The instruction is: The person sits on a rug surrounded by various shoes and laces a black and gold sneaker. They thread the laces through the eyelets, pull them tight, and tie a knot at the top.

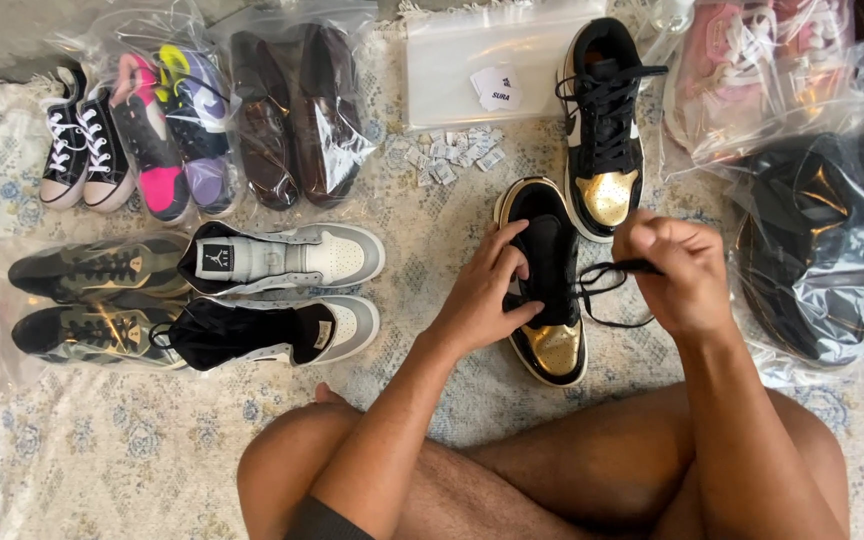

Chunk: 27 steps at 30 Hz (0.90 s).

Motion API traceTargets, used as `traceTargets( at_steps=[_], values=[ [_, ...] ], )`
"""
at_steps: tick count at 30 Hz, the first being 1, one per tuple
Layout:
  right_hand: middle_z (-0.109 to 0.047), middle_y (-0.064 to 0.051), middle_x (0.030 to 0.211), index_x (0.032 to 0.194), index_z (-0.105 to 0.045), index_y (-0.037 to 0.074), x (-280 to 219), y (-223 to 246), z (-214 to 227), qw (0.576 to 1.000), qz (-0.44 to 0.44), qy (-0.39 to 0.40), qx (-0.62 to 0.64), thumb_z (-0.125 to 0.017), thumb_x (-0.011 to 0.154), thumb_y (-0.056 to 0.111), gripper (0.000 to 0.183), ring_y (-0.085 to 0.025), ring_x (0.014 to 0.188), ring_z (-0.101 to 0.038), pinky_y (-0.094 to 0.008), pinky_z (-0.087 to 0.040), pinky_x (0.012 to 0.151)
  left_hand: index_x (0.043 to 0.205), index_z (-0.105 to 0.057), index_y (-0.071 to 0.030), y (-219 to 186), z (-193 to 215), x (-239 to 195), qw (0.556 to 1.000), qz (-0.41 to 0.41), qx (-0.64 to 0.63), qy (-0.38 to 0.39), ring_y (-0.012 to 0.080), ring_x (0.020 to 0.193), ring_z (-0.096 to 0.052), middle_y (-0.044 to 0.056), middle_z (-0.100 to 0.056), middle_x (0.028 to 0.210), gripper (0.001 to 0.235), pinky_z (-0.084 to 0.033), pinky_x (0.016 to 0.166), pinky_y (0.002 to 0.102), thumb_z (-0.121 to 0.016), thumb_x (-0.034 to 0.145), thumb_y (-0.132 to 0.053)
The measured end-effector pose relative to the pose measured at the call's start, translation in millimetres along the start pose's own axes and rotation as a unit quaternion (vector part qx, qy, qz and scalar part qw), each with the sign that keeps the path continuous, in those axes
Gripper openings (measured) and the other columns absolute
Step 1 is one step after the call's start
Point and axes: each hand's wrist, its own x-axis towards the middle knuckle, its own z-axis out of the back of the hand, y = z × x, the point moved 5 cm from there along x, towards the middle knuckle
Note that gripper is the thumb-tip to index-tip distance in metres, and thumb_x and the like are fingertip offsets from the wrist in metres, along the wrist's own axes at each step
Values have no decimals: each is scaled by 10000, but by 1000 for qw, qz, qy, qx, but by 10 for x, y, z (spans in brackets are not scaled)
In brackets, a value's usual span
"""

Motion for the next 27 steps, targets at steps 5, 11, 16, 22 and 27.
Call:
traceTargets(
  at_steps=[5,11,16,22,27],
  values=[
    [-433,-140,695,709,-384,115,-19,-15,44,997,-54,-34,43,-547,1057,159,387,-183,606,-411,-318,-348,652,1038,-372,-149,104,-85,2,1000,-3,-1,-4,651,1450,-203,193,-304,1568,526,-485,1009,762,-854,846,-231],
    [-494,-117,514,981,-668,-81,-39,116,-360,950,-75,60,-296,-684,923,-9,94,-163,431,-418,-310,-375,500,1112,-355,-146,135,-170,-12,1000,4,22,7,677,1449,-152,215,-203,1618,720,-448,1015,786,-942,733,-318],
    [-729,-258,715,1107,-761,40,-140,-110,-546,800,-159,201,-543,-750,858,123,263,-429,671,-738,-487,-571,637,1603,-157,-198,203,-261,-32,999,21,26,28,663,1480,-78,177,-62,1696,1183,-362,1044,821,-956,734,-269],
    [-784,-161,823,1089,-752,87,-170,-319,-458,712,-131,209,-657,-760,863,172,241,-325,787,-778,-471,-612,744,1680,64,-201,209,-257,-9,998,41,17,36,616,1515,-45,137,26,1746,1446,-324,1100,767,-981,682,-252],
    [-778,-134,770,1033,-738,138,-197,-426,-378,655,-127,252,-701,-680,916,204,146,-363,729,-760,-483,-613,704,1680,51,-234,297,-338,-30,995,71,48,58,573,1539,-40,66,93,1749,1418,-295,1107,783,-969,695,-279]
  ],
)
